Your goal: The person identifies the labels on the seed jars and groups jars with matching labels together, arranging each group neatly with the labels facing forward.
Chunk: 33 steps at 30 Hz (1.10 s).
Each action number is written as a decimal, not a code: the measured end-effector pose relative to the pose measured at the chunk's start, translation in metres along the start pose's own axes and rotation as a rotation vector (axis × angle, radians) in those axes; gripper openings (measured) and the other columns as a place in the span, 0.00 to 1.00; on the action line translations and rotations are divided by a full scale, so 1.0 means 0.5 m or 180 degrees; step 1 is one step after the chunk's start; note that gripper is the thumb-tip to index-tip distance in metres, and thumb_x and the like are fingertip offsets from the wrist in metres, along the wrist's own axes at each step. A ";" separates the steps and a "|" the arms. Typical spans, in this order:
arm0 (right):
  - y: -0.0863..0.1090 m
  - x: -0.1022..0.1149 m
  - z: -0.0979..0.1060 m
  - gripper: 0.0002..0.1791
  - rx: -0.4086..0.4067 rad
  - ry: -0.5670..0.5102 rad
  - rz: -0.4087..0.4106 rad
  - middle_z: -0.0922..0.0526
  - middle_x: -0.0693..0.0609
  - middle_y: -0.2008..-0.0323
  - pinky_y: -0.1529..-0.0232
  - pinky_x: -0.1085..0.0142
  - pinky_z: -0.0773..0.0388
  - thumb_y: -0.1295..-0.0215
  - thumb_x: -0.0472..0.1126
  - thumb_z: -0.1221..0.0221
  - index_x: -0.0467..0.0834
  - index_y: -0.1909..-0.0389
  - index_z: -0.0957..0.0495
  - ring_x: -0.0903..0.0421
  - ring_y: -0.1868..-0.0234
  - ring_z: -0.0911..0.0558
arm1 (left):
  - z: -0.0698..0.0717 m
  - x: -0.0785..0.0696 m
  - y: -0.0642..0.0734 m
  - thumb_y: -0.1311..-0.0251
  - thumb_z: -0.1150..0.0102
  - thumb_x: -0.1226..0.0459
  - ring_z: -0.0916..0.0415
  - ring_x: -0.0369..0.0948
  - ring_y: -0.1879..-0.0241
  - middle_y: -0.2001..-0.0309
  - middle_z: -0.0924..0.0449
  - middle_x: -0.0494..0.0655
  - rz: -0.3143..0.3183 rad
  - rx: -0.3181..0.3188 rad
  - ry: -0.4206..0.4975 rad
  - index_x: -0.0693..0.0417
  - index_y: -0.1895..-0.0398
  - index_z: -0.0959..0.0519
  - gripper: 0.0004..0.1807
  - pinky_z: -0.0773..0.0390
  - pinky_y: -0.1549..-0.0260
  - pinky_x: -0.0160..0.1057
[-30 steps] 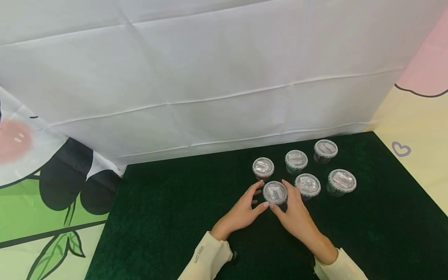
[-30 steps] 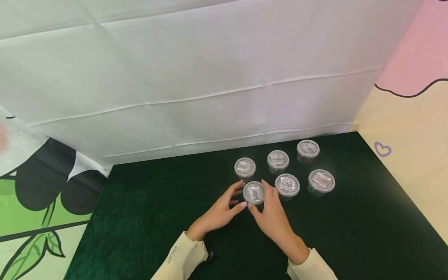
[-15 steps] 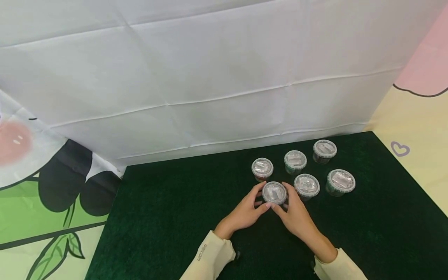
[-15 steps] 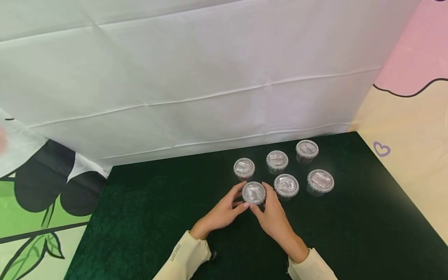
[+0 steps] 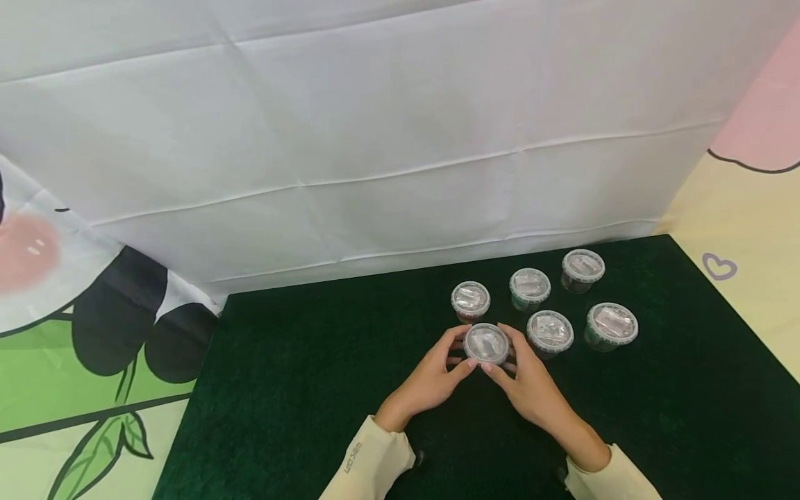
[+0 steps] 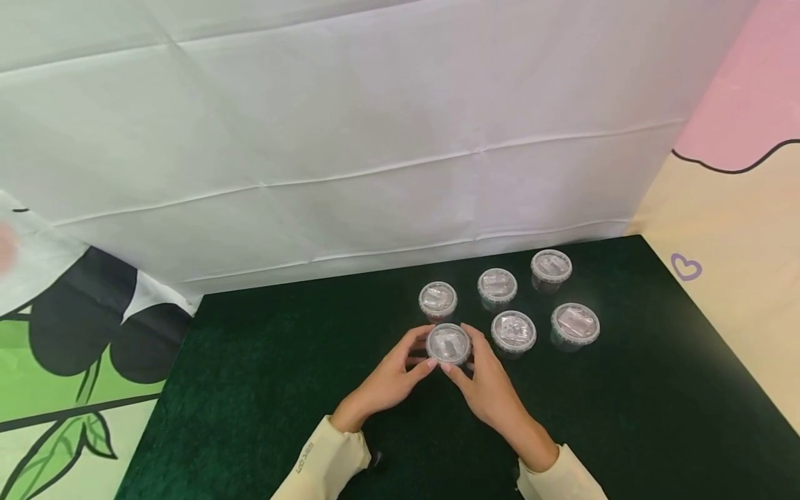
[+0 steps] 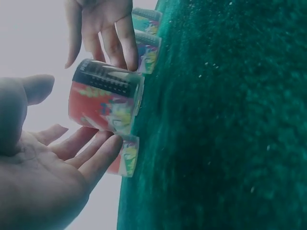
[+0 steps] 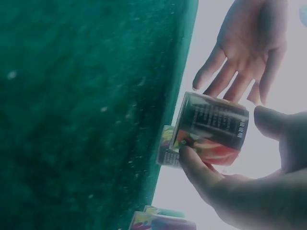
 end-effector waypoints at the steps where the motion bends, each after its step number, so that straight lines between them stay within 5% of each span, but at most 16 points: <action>1: 0.000 0.005 -0.001 0.39 0.0016 -0.0036 0.0044 0.34 0.29 0.27 0.33 0.44 0.23 0.25 0.34 0.37 0.33 0.21 0.46 0.31 0.28 0.29 | 0.005 -0.002 0.003 0.20 0.46 0.61 0.31 0.50 0.29 0.26 0.32 0.53 -0.0012 -0.0036 0.0004 0.53 0.21 0.39 0.29 0.25 0.31 0.51; 11: -0.001 0.035 -0.016 0.37 0.0239 -0.0282 0.0221 0.34 0.30 0.27 0.32 0.43 0.24 0.24 0.35 0.39 0.35 0.21 0.45 0.30 0.28 0.29 | 0.041 -0.004 0.027 0.20 0.46 0.62 0.30 0.50 0.29 0.27 0.31 0.52 -0.0079 -0.0219 0.0147 0.52 0.25 0.36 0.24 0.26 0.31 0.53; 24: -0.004 0.046 -0.039 0.37 0.0730 -0.0543 0.0299 0.37 0.27 0.26 0.32 0.45 0.24 0.21 0.36 0.43 0.34 0.19 0.48 0.28 0.27 0.32 | 0.044 0.006 0.048 0.19 0.47 0.63 0.33 0.53 0.25 0.24 0.34 0.57 -0.0078 0.0009 0.0370 0.56 0.18 0.43 0.32 0.30 0.27 0.51; 33: -0.007 0.048 -0.042 0.37 0.0599 -0.0590 0.0159 0.37 0.29 0.25 0.28 0.40 0.31 0.21 0.39 0.43 0.36 0.19 0.48 0.31 0.25 0.33 | 0.055 0.012 0.057 0.21 0.46 0.64 0.31 0.56 0.26 0.25 0.33 0.59 -0.0003 -0.0250 0.0617 0.60 0.19 0.42 0.32 0.26 0.30 0.49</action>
Point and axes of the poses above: each hand's wrist, its own y-axis away from the middle knuckle, its own z-axis out of the back of the hand, x = y × z, the point moved 9 cm from there along -y, towards the middle knuckle
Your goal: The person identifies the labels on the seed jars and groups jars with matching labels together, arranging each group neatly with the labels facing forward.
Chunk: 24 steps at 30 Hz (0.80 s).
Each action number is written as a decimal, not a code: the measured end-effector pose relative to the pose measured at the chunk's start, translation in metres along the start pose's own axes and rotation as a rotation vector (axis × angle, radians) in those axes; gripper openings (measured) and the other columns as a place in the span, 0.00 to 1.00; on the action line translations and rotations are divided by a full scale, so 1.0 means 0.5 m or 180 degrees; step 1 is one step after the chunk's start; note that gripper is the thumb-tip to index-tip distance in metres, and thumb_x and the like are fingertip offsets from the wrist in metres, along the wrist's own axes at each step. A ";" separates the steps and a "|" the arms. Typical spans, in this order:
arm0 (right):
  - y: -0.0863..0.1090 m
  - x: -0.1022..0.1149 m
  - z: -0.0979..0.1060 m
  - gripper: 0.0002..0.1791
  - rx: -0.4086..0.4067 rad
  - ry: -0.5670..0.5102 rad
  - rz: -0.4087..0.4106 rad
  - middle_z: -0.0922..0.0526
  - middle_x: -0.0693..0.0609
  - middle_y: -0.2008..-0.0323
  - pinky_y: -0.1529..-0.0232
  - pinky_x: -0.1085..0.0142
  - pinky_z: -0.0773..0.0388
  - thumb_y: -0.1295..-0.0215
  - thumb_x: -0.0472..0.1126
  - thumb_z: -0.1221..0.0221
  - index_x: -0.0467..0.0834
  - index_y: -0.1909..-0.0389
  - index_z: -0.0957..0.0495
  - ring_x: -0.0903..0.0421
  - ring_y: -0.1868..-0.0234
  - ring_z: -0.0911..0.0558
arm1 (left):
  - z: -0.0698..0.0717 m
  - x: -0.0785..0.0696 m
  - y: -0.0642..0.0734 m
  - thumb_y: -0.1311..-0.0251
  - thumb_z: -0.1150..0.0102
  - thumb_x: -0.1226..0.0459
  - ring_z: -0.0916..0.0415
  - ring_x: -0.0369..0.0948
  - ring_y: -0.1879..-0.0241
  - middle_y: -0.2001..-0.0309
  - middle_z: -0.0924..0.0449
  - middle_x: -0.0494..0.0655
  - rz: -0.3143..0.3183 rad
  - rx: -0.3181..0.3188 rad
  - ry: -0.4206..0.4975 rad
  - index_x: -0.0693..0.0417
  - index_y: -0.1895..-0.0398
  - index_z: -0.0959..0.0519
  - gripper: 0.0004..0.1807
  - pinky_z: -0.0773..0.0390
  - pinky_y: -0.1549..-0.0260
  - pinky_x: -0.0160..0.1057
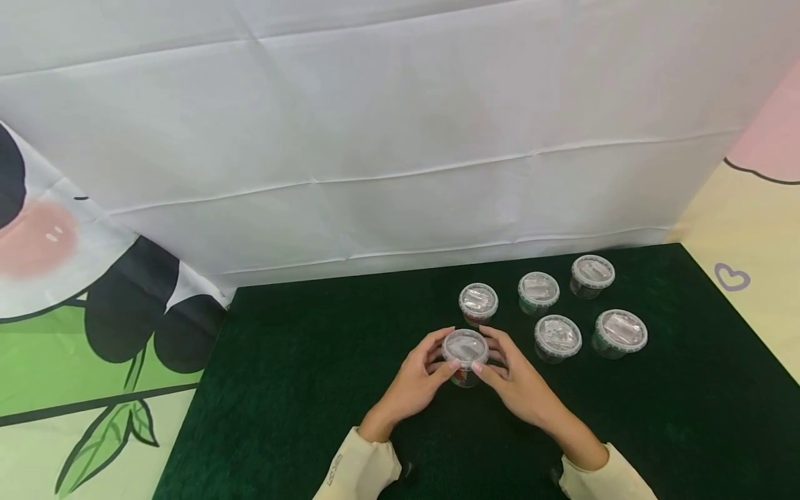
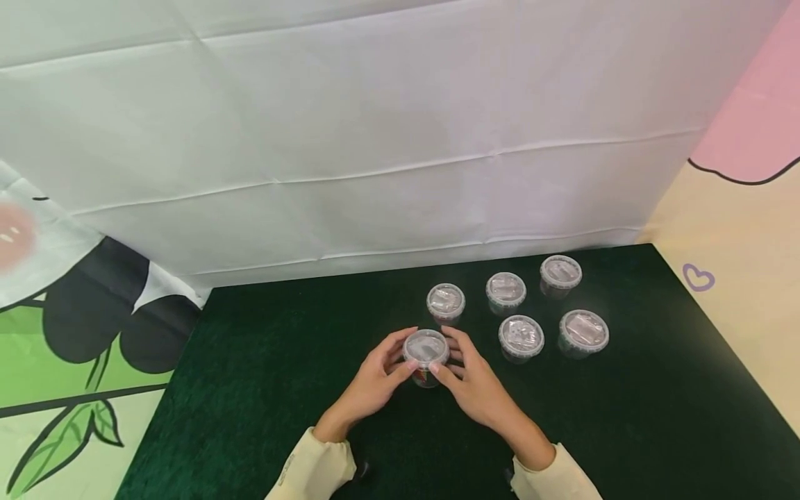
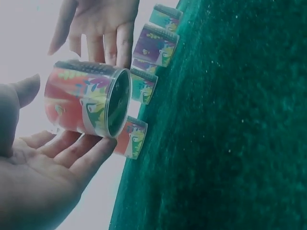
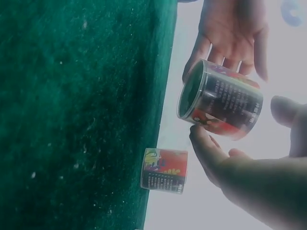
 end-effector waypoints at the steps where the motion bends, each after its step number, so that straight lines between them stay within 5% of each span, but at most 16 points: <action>1: 0.000 0.001 0.001 0.37 -0.0037 0.0001 -0.0011 0.36 0.30 0.25 0.28 0.40 0.30 0.21 0.39 0.42 0.36 0.19 0.47 0.31 0.25 0.33 | 0.002 0.002 0.001 0.21 0.45 0.63 0.31 0.56 0.27 0.25 0.33 0.59 0.0019 -0.0036 0.0027 0.61 0.20 0.41 0.32 0.26 0.30 0.50; 13: -0.011 -0.004 -0.017 0.33 -0.0160 -0.0118 -0.0153 0.34 0.32 0.26 0.29 0.42 0.27 0.21 0.39 0.43 0.37 0.21 0.43 0.34 0.26 0.31 | 0.020 0.013 0.010 0.23 0.40 0.59 0.27 0.54 0.30 0.28 0.30 0.56 0.0380 -0.0597 0.0115 0.59 0.24 0.35 0.30 0.23 0.34 0.55; 24: -0.017 -0.022 -0.031 0.30 -0.0262 -0.0204 -0.0398 0.29 0.33 0.29 0.28 0.37 0.32 0.19 0.39 0.45 0.37 0.22 0.40 0.34 0.27 0.30 | 0.022 0.012 0.021 0.28 0.35 0.59 0.26 0.55 0.35 0.32 0.26 0.57 0.0612 -0.0862 -0.0035 0.58 0.30 0.30 0.28 0.22 0.37 0.57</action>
Point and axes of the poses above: each hand's wrist, its own y-axis away from the middle knuckle, its own z-axis out of the back of the hand, x = y × z, the point moved 9 cm from there along -y, towards the middle knuckle
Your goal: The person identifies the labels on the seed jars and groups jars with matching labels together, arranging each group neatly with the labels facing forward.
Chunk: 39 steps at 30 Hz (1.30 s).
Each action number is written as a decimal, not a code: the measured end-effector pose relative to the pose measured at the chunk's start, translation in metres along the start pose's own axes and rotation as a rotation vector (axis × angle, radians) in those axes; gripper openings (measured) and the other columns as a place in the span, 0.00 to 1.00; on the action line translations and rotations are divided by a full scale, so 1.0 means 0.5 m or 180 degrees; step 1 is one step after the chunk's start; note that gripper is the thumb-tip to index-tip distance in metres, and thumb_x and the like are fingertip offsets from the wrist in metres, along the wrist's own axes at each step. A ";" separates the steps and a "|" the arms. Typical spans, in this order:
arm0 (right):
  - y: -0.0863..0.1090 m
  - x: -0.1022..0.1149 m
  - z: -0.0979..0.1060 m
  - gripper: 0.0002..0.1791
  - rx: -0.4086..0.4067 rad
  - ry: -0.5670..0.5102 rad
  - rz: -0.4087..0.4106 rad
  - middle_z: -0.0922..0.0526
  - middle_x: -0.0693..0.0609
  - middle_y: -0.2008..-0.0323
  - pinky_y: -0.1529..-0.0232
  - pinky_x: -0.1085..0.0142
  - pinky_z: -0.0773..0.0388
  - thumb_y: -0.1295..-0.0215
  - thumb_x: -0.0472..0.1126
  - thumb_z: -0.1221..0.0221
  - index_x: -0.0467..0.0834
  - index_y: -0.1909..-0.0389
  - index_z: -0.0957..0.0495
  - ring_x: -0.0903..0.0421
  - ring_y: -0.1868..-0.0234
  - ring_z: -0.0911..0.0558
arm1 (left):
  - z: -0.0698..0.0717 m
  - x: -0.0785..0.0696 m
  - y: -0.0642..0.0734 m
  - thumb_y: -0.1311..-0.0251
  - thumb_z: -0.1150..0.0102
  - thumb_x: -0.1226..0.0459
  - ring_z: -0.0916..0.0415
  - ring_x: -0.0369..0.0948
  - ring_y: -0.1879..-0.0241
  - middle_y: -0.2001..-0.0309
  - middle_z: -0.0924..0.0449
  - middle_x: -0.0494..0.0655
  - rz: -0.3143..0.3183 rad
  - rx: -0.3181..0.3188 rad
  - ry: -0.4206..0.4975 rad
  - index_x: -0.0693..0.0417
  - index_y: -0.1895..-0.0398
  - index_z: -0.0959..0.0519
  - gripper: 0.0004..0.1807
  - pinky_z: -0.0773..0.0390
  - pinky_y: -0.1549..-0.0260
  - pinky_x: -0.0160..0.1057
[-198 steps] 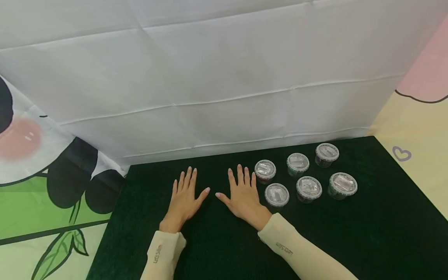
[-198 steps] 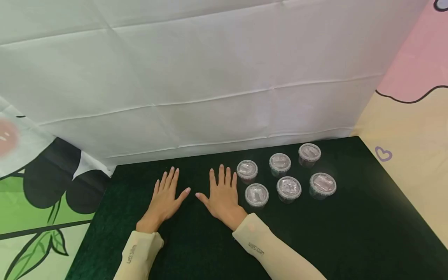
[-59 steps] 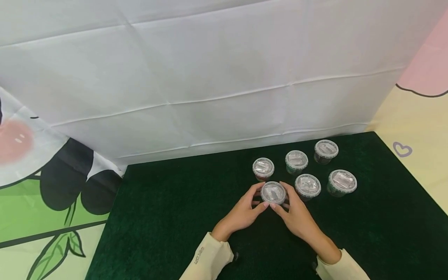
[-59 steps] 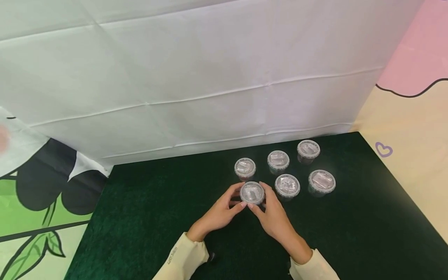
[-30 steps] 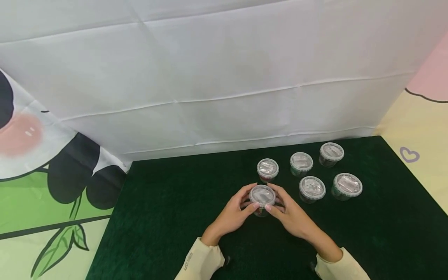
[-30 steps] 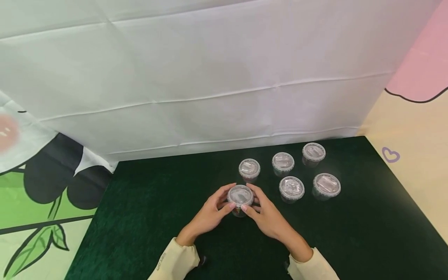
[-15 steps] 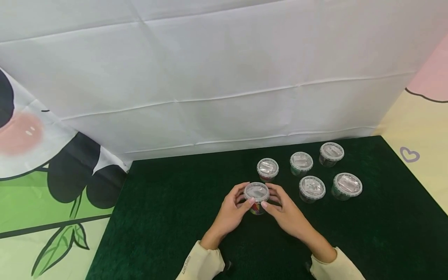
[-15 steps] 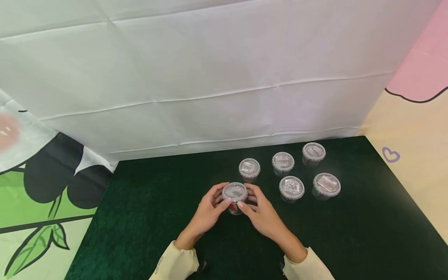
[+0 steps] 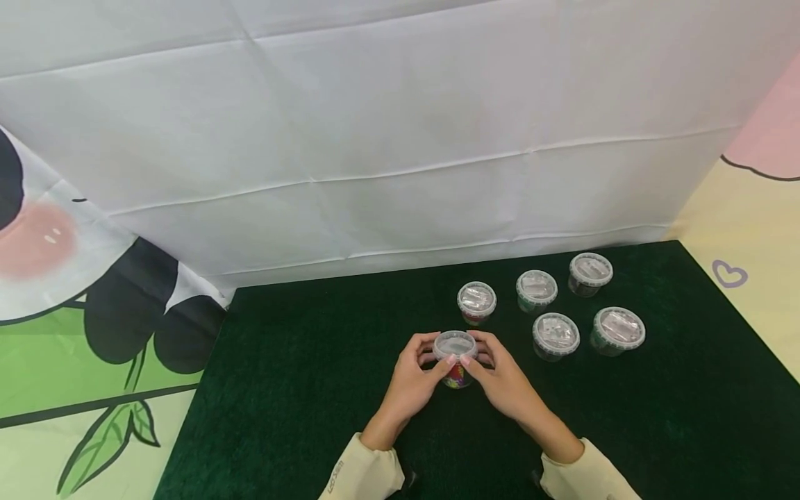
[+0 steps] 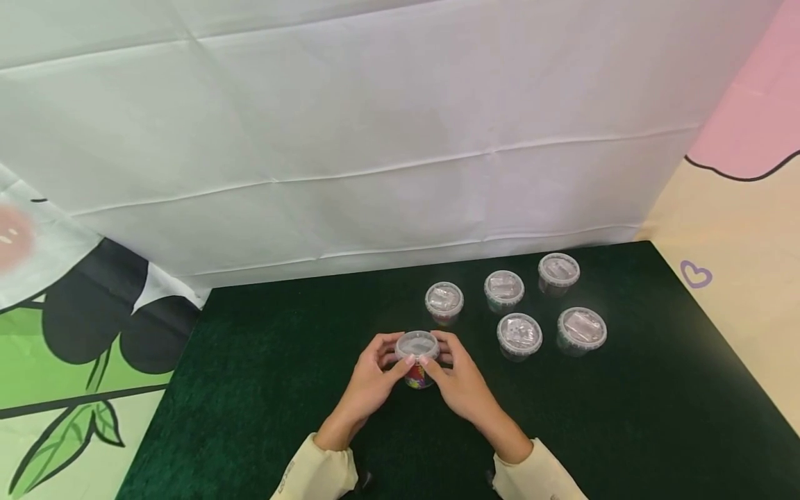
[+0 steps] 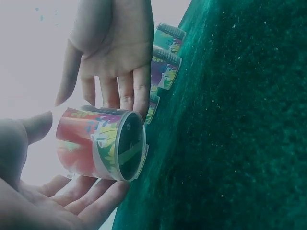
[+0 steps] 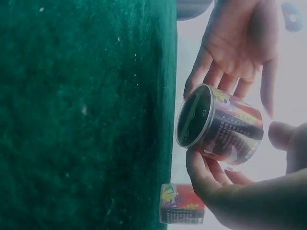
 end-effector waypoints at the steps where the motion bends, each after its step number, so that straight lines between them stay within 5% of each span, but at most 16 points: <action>1: -0.001 -0.003 -0.001 0.30 0.0012 -0.0015 -0.0023 0.29 0.34 0.28 0.27 0.37 0.32 0.19 0.39 0.45 0.38 0.22 0.40 0.34 0.27 0.30 | 0.000 0.000 0.001 0.28 0.35 0.59 0.26 0.55 0.34 0.32 0.27 0.57 0.0014 -0.0005 -0.0012 0.58 0.30 0.30 0.28 0.23 0.36 0.58; 11: -0.005 -0.004 0.003 0.30 0.0312 -0.0272 -0.0098 0.30 0.34 0.28 0.26 0.39 0.33 0.17 0.41 0.49 0.38 0.21 0.42 0.35 0.26 0.30 | 0.006 0.004 -0.003 0.21 0.43 0.55 0.22 0.51 0.38 0.34 0.26 0.56 0.0084 0.0227 0.0183 0.56 0.29 0.31 0.25 0.18 0.40 0.51; 20: -0.003 -0.007 -0.005 0.33 0.0684 -0.0500 -0.0202 0.33 0.32 0.26 0.25 0.40 0.34 0.15 0.46 0.52 0.38 0.18 0.48 0.35 0.25 0.32 | 0.000 0.015 -0.001 0.21 0.46 0.52 0.24 0.53 0.33 0.29 0.26 0.58 0.0217 0.0573 0.0280 0.59 0.21 0.37 0.33 0.23 0.34 0.54; 39: 0.001 0.014 -0.005 0.27 0.0020 -0.0067 0.0039 0.22 0.36 0.33 0.33 0.43 0.24 0.18 0.40 0.45 0.35 0.25 0.35 0.39 0.32 0.22 | 0.007 0.003 0.014 0.22 0.41 0.56 0.21 0.48 0.42 0.36 0.23 0.57 0.0011 0.0009 0.0345 0.62 0.29 0.32 0.27 0.17 0.46 0.45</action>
Point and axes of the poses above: each hand's wrist, its own y-axis away from the middle knuckle, its own z-axis out of the back of the hand, x = y × z, the point moved 9 cm from there along -y, towards the middle knuckle
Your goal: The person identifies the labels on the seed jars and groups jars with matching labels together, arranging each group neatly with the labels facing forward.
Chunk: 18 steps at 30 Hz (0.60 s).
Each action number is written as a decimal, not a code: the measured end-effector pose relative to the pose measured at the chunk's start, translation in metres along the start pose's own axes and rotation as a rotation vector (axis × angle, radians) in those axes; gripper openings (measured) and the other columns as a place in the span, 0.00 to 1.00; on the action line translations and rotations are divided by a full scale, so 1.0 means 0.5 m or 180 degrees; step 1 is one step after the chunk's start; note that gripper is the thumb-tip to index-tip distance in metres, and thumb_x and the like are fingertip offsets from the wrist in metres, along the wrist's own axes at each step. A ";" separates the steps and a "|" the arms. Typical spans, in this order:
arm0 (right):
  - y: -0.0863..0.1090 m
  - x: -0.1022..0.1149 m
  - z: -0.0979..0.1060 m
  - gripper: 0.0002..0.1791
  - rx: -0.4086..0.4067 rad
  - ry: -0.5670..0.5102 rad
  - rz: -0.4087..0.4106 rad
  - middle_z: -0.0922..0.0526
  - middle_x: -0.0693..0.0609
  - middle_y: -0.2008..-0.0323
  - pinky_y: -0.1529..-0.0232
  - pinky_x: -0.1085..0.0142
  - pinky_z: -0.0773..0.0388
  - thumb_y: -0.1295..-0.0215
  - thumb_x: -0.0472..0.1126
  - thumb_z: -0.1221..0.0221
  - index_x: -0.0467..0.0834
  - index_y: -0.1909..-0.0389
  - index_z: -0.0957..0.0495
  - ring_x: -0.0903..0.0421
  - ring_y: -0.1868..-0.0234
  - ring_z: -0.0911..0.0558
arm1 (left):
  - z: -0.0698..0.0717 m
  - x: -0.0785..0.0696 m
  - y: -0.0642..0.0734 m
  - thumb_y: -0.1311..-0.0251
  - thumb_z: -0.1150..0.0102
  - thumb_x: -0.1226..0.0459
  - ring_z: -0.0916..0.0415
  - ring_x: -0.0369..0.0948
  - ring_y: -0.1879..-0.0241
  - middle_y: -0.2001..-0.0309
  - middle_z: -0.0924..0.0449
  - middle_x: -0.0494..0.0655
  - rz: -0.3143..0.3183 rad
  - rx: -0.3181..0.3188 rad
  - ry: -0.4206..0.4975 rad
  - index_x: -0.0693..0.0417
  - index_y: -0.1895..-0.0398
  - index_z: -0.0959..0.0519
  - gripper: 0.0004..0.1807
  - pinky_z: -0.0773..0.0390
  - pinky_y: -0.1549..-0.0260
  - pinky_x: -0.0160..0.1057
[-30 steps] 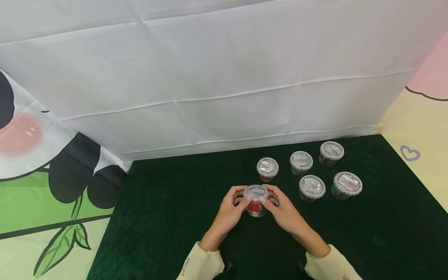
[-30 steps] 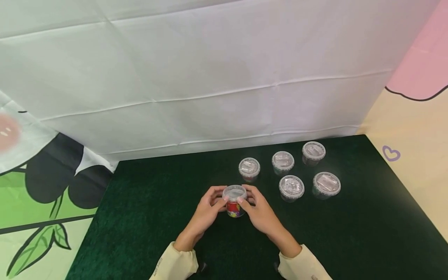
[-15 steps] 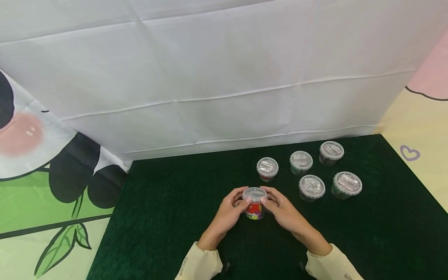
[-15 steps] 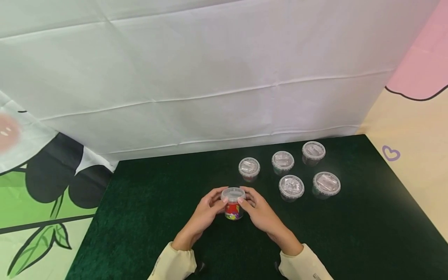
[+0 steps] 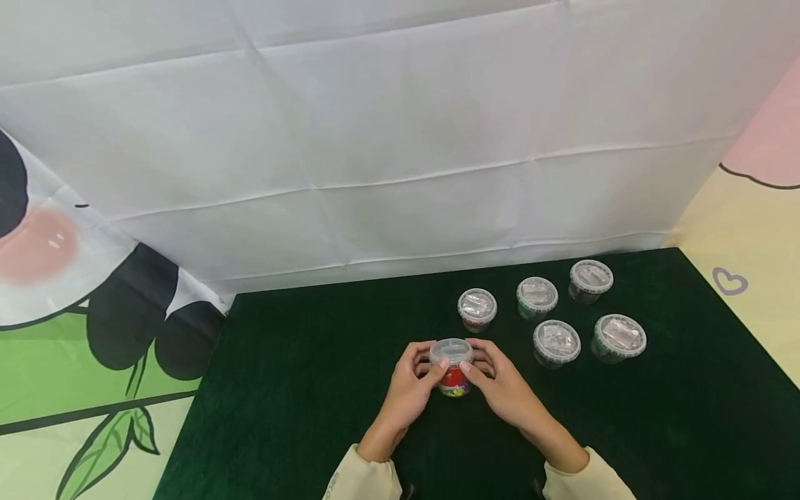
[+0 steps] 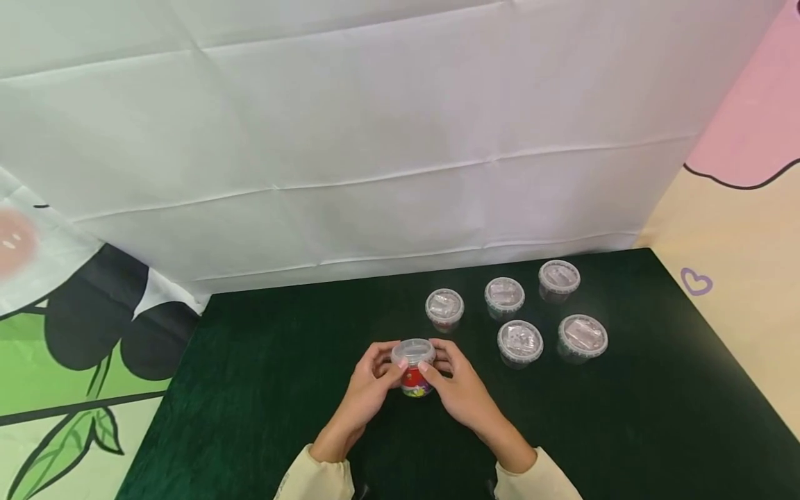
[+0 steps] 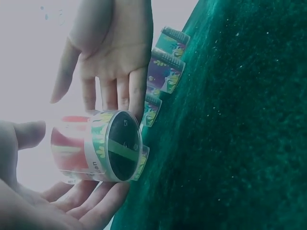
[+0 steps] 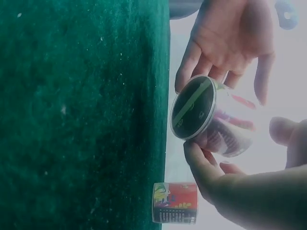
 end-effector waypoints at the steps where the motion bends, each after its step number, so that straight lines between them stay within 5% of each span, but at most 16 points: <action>1: 0.001 0.000 -0.001 0.27 -0.0008 0.0012 0.0000 0.22 0.35 0.34 0.33 0.43 0.24 0.18 0.40 0.45 0.34 0.25 0.35 0.39 0.33 0.22 | -0.001 0.000 0.002 0.22 0.40 0.56 0.21 0.48 0.42 0.37 0.23 0.57 0.0004 -0.0024 -0.0023 0.61 0.30 0.32 0.27 0.18 0.47 0.44; 9: -0.003 -0.009 -0.003 0.27 -0.0021 0.0008 -0.0164 0.22 0.36 0.34 0.34 0.41 0.23 0.18 0.41 0.45 0.36 0.25 0.35 0.37 0.33 0.22 | -0.004 0.002 0.004 0.25 0.37 0.55 0.27 0.49 0.42 0.36 0.27 0.54 0.0088 -0.0117 -0.0179 0.58 0.31 0.32 0.27 0.22 0.53 0.43; 18: -0.002 -0.012 0.002 0.28 0.0129 -0.0144 -0.0203 0.26 0.35 0.31 0.28 0.38 0.30 0.17 0.43 0.49 0.38 0.22 0.39 0.36 0.28 0.26 | -0.004 0.006 0.002 0.24 0.40 0.53 0.24 0.47 0.42 0.36 0.27 0.54 0.0237 -0.0013 -0.0090 0.56 0.30 0.33 0.28 0.18 0.46 0.49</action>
Point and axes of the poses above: each hand's wrist, its own y-axis away from the middle knuckle, its own z-axis out of the back of the hand, x = y × z, the point moved 9 cm from there along -y, towards the middle knuckle
